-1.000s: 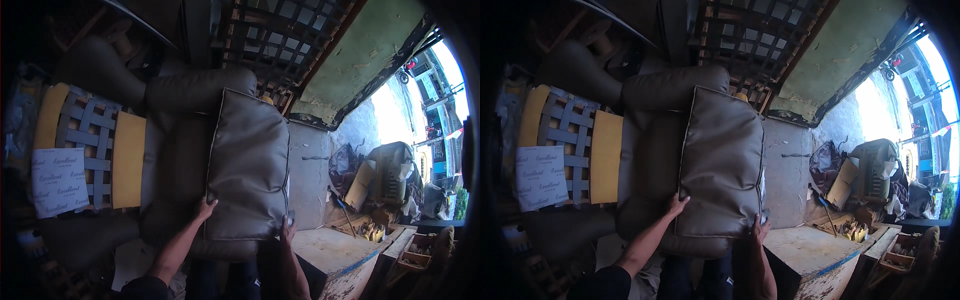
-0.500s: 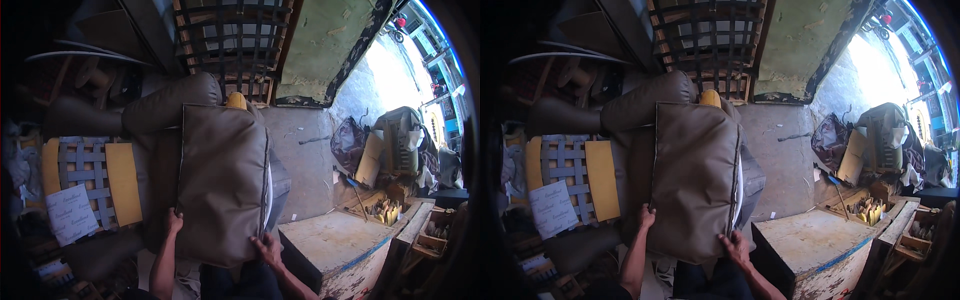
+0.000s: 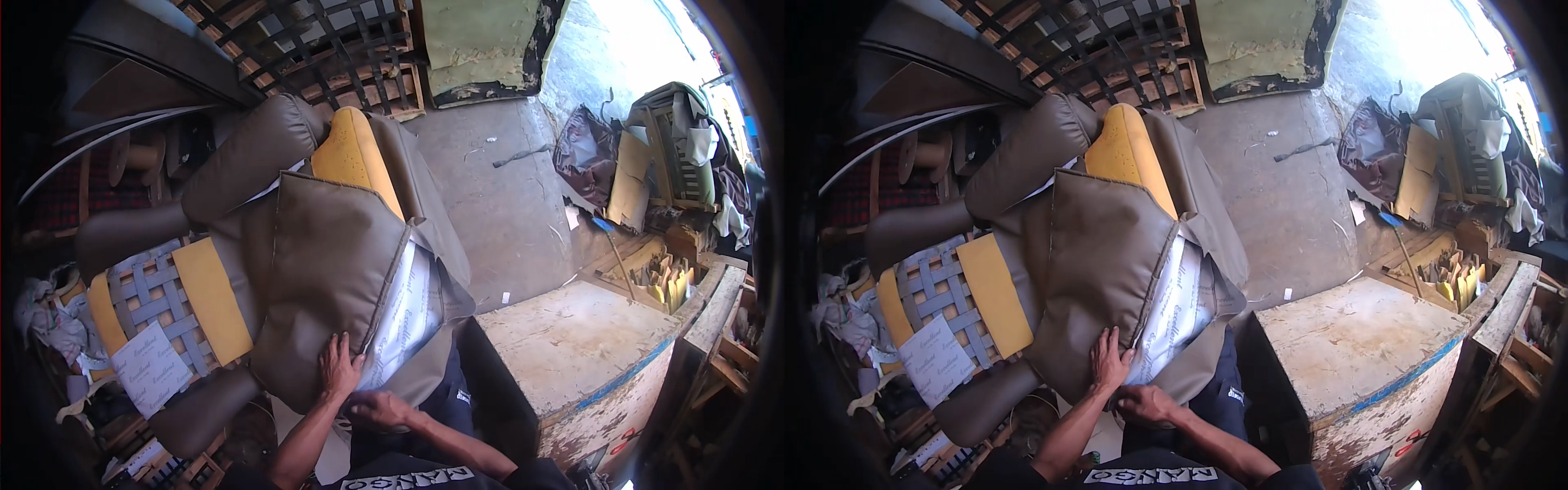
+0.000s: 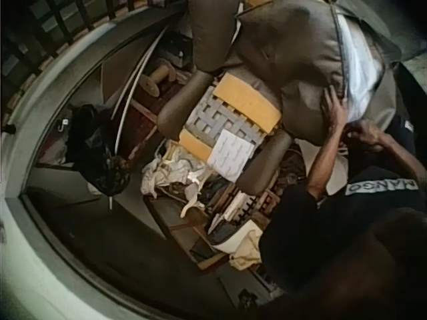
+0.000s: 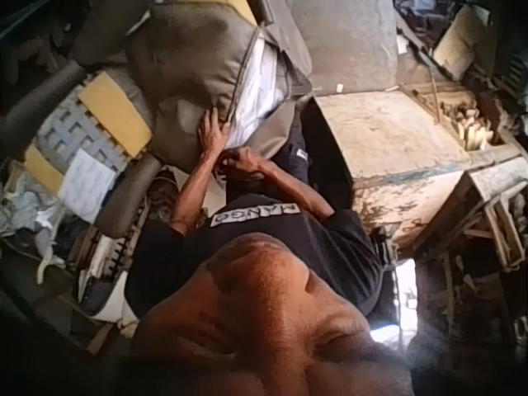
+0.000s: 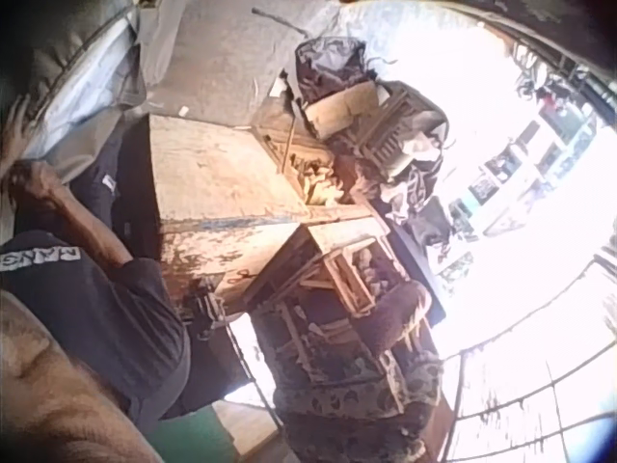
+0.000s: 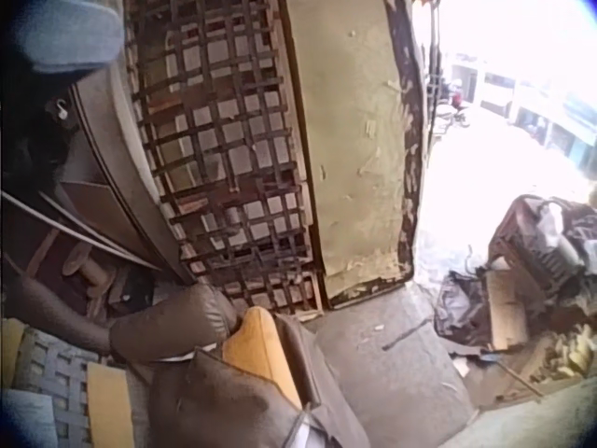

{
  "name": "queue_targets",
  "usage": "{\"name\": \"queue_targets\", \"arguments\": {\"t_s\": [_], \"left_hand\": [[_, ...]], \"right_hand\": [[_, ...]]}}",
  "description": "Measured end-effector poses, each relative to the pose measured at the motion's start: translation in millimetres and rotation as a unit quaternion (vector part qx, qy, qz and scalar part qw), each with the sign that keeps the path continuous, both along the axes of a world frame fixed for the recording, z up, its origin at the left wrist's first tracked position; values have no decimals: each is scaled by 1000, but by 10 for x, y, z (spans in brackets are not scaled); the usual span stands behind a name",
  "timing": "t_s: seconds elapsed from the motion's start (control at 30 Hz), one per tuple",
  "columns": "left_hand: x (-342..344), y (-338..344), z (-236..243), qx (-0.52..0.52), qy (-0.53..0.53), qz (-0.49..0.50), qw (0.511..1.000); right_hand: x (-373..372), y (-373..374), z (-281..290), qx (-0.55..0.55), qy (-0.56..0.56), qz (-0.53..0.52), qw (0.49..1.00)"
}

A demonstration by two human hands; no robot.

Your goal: The person positions and fits a large padded brown leather cushion onto the base of an armchair by hand, tucking the edges into the frame and smoothing the surface.

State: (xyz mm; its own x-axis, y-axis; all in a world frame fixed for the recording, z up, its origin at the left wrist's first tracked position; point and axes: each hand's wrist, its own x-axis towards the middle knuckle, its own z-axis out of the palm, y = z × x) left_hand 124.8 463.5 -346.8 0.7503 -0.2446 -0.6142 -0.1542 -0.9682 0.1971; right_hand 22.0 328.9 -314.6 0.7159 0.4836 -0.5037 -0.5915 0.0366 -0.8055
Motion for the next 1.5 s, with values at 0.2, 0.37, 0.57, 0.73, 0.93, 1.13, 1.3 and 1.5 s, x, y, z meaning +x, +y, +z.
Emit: {"name": "queue_targets", "arguments": {"t_s": [0.2, 0.37, 0.57, 0.73, 0.93, 1.13, 1.3, 1.5], "left_hand": [[23, 73, 30, -81, 6, 44, 996], [-152, 195, 161, -73, -27, 62, 995], [-847, 518, 421, 180, -116, 337, 917], [-1273, 1111, 393, -161, 113, 880, 432], [-745, 737, 635, -197, 91, 852, 477], [794, -117, 895, -493, 134, 689, 514], [2718, -1262, 1233, -651, 194, 438, 589], [4162, -2092, 1164, -546, 236, 290, 749]], "right_hand": [[918, -1356, -770, -326, -137, -298, 887], [2236, -2281, -1346, -424, -140, -278, 850], [2762, -2070, -1625, -408, 46, -69, 909], [2551, -2026, -1211, -315, 52, -199, 927], [2308, -2538, -209, -335, 3, -314, 888], [2010, -3805, 796, -195, -101, -615, 757], [1307, -4570, 1812, -93, -223, -755, 609], [167, -3562, 1643, -184, -165, -731, 636]]}}
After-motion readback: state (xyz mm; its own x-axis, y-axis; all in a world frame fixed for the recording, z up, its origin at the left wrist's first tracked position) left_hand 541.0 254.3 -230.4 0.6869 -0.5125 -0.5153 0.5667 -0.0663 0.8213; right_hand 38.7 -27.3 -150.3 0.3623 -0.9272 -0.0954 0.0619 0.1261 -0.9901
